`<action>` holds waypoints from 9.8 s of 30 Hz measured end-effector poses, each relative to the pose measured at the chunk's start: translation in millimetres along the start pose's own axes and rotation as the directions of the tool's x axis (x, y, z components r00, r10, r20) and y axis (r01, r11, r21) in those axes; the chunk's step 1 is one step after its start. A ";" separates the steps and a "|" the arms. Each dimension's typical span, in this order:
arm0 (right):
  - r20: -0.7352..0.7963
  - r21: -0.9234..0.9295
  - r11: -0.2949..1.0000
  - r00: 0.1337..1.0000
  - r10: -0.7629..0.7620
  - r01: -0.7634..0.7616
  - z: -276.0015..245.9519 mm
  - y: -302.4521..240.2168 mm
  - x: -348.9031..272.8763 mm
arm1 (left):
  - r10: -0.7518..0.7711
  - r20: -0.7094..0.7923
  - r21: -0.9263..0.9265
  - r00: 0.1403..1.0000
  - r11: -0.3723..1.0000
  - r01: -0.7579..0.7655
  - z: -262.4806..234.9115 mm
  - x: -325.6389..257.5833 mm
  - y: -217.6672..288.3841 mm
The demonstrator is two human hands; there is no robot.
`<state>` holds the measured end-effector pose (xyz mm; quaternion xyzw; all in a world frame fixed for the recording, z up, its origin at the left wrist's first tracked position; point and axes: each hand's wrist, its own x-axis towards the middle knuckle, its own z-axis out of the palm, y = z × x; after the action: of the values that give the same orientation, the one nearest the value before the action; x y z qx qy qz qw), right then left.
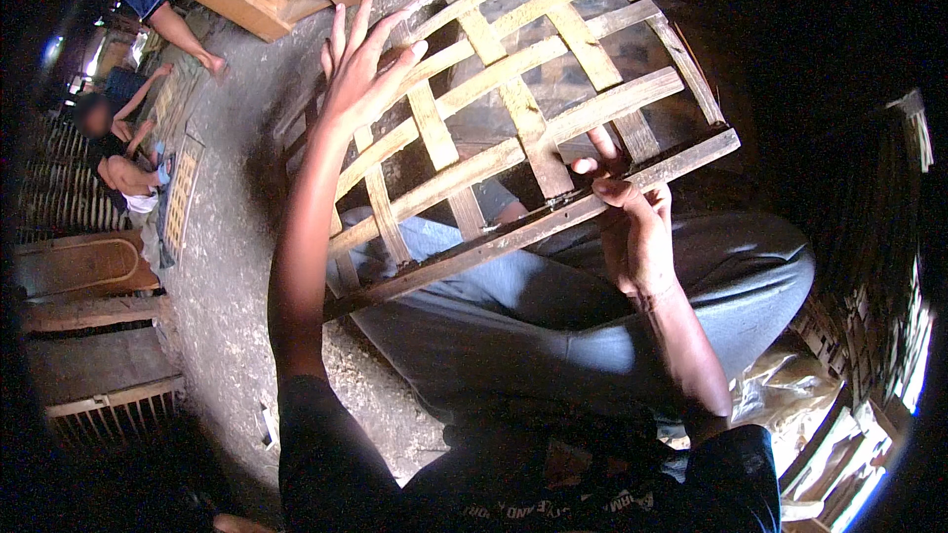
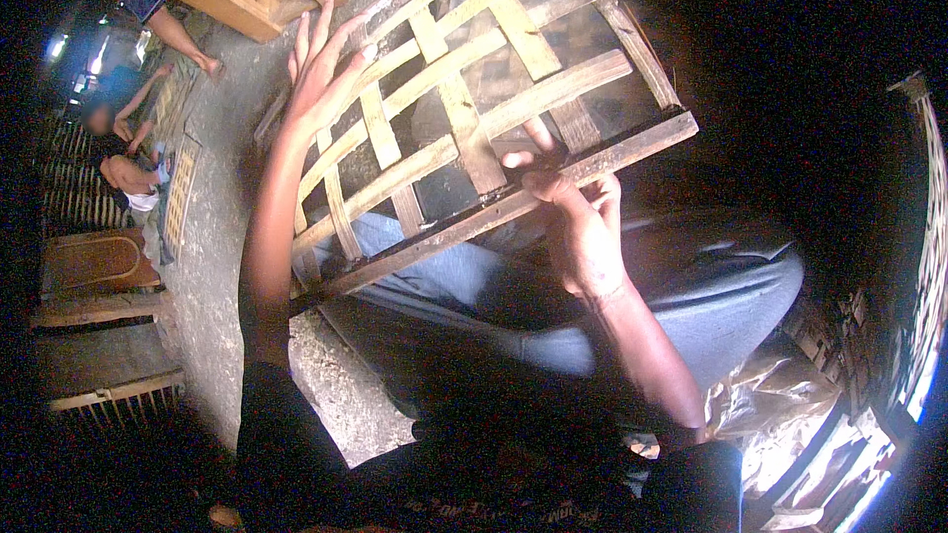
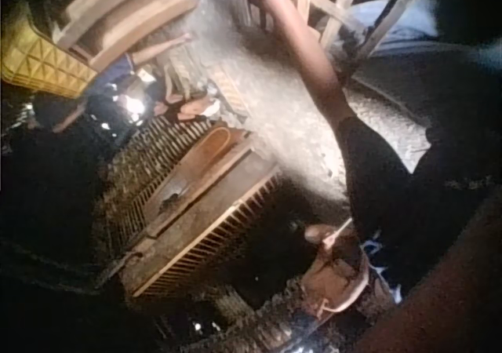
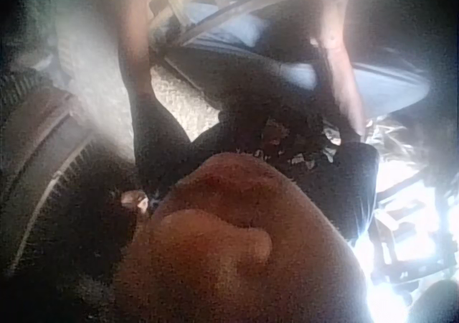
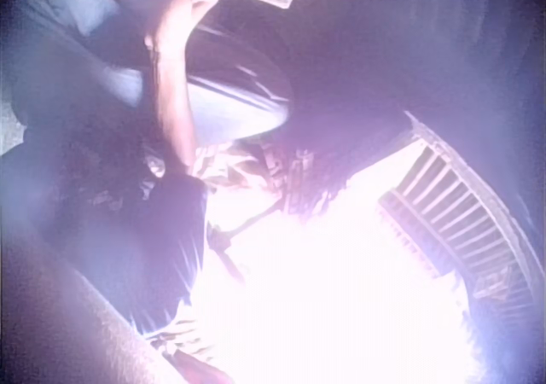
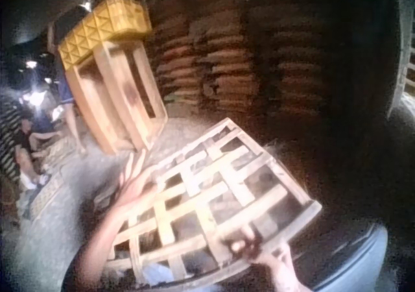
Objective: The person sits on the floor and repeatedly picks up a rectangular wooden lattice frame, then uses a small metal tool to scrape or pry along the frame's joints and edges. The person turns the frame over and works on multiple sections before placing it back down and picking up another frame to repeat the process.
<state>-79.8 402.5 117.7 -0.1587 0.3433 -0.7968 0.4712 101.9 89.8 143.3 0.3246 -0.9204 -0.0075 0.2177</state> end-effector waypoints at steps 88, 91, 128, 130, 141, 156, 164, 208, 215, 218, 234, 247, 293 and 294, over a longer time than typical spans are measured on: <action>0.060 -0.038 0.999 0.998 -0.020 0.022 -8.3 -0.9 -0.5 | 0.547 0.138 0.406 0.826 0.730 -0.551 -16.4 83.1 12.3; 0.058 -0.055 0.998 0.998 -0.023 0.026 -6.1 -3.1 -0.9 | 0.587 -0.007 0.226 0.810 0.789 -0.570 -23.6 86.6 13.9; 0.142 -0.041 0.998 0.989 -0.043 0.049 -7.0 -2.5 -4.6 | 0.051 0.034 -0.405 0.998 0.914 -0.033 -13.1 87.4 -8.8; 0.127 0.000 1.000 0.991 -0.027 0.028 -4.3 -3.6 -4.7 | 0.057 0.002 -0.362 0.998 0.931 -0.052 -12.6 88.9 -7.9; 0.125 -0.006 0.999 0.991 -0.048 0.049 -3.3 -2.9 -3.5 | 0.063 -0.033 -0.357 0.997 0.931 -0.071 -4.5 86.5 -9.5; 0.117 -0.006 0.998 0.992 -0.055 0.057 -4.5 0.4 -1.1 | 0.339 -0.118 0.093 0.933 0.940 -0.329 -8.7 79.7 -2.1; 0.130 -0.042 0.997 0.990 -0.062 0.068 -4.1 -0.7 -1.4 | 0.447 -0.107 0.245 0.888 0.877 -0.412 -0.9 81.0 -15.1; 0.238 -0.073 0.992 0.968 -0.082 0.102 -2.5 -7.0 -9.8 | 0.577 -0.334 0.217 0.745 0.816 -0.535 -29.2 146.5 63.7; 0.279 -0.073 0.992 0.957 -0.079 0.103 -7.3 -7.4 -10.9 | 0.607 -0.394 0.192 0.690 0.789 -0.584 -31.5 167.9 89.7; 0.283 -0.047 0.993 0.955 -0.088 0.105 -6.8 -10.2 -12.9 | 0.342 -0.472 -0.009 0.813 0.920 -0.393 -33.4 167.8 100.7; 0.284 -0.081 0.996 0.958 0.050 -0.028 -2.3 7.7 -18.0 | -0.133 -0.050 -0.676 0.990 0.734 0.064 -52.4 97.0 -2.5; 0.262 -0.100 0.994 0.963 0.066 -0.041 3.1 6.7 -19.8 | -0.121 0.141 -0.732 0.983 0.655 0.186 -3.2 66.2 -15.6; 0.310 -0.131 0.973 0.924 0.224 -0.191 -6.4 51.1 -21.9 | -0.117 0.598 -0.322 0.793 0.871 0.371 -55.0 -26.0 -93.0; 0.310 -0.141 0.973 0.926 0.217 -0.181 -7.2 49.6 -21.1 | -0.089 0.575 -0.320 0.813 0.890 0.324 -64.9 -22.4 -82.2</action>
<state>-41.3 407.6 79.5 -0.2771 0.3188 -0.6879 0.5903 192.7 46.7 180.4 0.3567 -0.8800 -0.3135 0.0063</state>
